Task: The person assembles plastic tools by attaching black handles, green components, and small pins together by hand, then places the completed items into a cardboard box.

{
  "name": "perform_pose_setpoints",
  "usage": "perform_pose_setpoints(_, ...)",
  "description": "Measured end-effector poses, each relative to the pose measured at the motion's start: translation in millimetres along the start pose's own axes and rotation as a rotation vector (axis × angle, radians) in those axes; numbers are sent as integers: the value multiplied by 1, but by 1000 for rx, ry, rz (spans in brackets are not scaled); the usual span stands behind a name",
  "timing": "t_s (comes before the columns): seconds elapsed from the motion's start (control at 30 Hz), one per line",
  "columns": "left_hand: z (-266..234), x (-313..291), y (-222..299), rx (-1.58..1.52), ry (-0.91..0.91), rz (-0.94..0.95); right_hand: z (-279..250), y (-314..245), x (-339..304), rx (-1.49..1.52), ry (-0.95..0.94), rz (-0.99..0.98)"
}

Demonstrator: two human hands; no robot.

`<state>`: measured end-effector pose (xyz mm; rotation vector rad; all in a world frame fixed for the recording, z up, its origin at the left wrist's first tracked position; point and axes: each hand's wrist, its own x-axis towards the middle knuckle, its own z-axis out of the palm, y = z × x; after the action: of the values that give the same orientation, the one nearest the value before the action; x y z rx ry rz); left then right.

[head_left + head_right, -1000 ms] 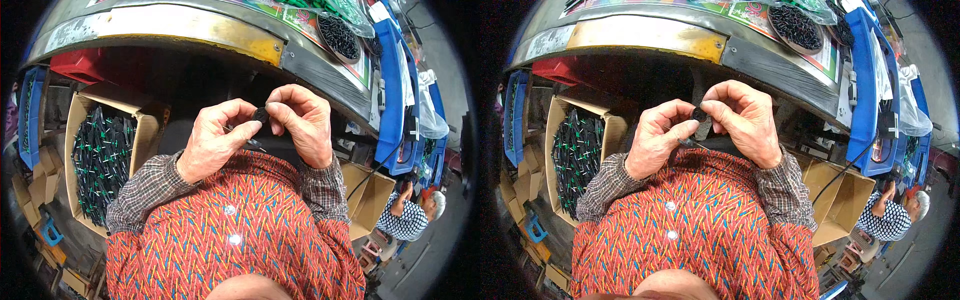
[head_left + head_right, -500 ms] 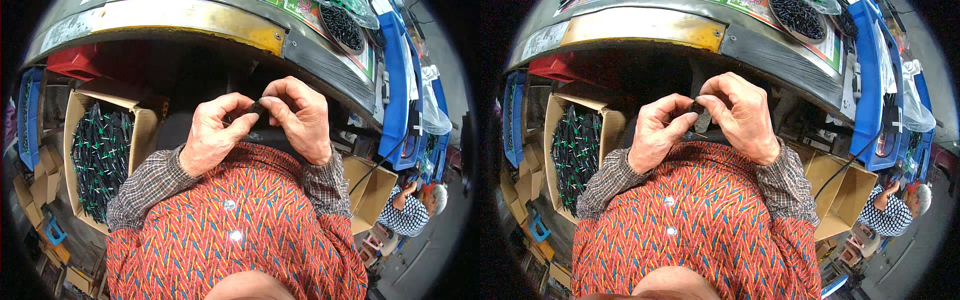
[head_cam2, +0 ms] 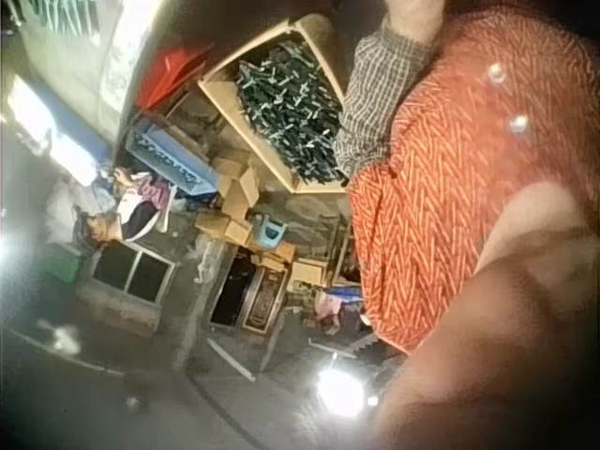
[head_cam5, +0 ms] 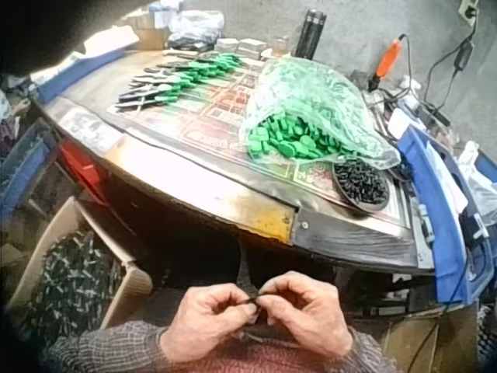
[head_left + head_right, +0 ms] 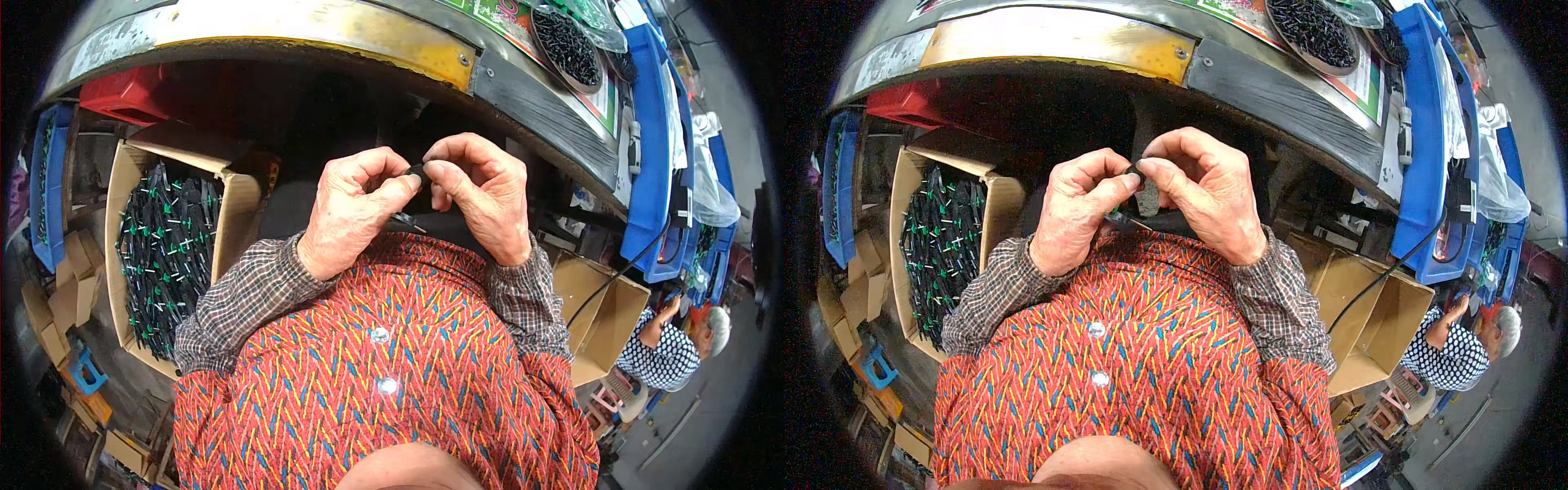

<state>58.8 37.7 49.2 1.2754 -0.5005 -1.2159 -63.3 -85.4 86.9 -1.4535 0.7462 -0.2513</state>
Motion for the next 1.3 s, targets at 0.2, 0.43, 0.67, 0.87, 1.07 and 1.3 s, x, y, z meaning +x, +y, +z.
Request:
perform_pose_setpoints(0.2,-1,-2,9,-124,26,-150,2,10,-9,73,10,-43)
perform_pose_setpoints(0.43,0,1,0,-195,13,-35,9,19,-7,-379,-40,-440)
perform_pose_setpoints(0.67,-3,2,-3,-144,-13,59,21,22,-13,-372,66,-443)
perform_pose_setpoints(0.87,-2,0,1,-136,-28,71,26,19,-20,-83,84,-125)
perform_pose_setpoints(1.07,-2,-2,-1,-106,-17,93,26,19,-19,53,62,-40)
perform_pose_setpoints(1.3,-1,-2,-2,-119,12,73,25,18,-18,191,46,21)
